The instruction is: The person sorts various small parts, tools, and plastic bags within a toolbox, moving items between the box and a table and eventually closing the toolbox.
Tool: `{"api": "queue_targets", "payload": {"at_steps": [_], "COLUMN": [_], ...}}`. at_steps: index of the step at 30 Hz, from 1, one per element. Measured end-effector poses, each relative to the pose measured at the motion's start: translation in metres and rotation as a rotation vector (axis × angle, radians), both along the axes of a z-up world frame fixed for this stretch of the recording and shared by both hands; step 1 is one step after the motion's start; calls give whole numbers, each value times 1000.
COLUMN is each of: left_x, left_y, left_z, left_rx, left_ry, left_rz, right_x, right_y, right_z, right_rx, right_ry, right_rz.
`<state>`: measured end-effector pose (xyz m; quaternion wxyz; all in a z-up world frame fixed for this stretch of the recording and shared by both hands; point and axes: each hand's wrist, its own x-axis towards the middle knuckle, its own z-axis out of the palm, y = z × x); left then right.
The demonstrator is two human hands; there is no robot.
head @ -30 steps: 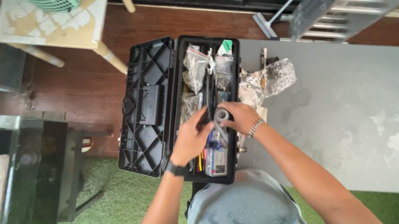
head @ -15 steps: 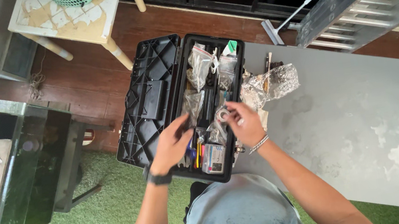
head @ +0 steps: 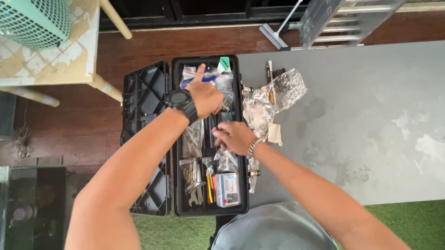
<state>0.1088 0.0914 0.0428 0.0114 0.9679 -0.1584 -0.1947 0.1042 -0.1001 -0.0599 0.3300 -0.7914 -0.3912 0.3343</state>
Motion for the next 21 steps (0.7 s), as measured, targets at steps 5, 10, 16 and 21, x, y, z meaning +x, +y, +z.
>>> {"api": "queue_targets", "payload": {"at_steps": [5,10,16,21], "left_x": [12,-31,-58,-67], "left_y": [15,38,40,26], "left_z": [-35,-45,-90,-125], "left_rx": [-513,-808,-779,-596], "left_ry": [-253,-689,-520,-580], "left_rz": [98,536,911,987], "right_x": [-12,-26,-31,-1], "right_y": [29,49,76,76], "right_z": [-10,-1,19,1], "right_rx": [317,271,94,61], "right_ry": [869,728,457,-135], "right_rz": [-386,-433,-316,-56]}}
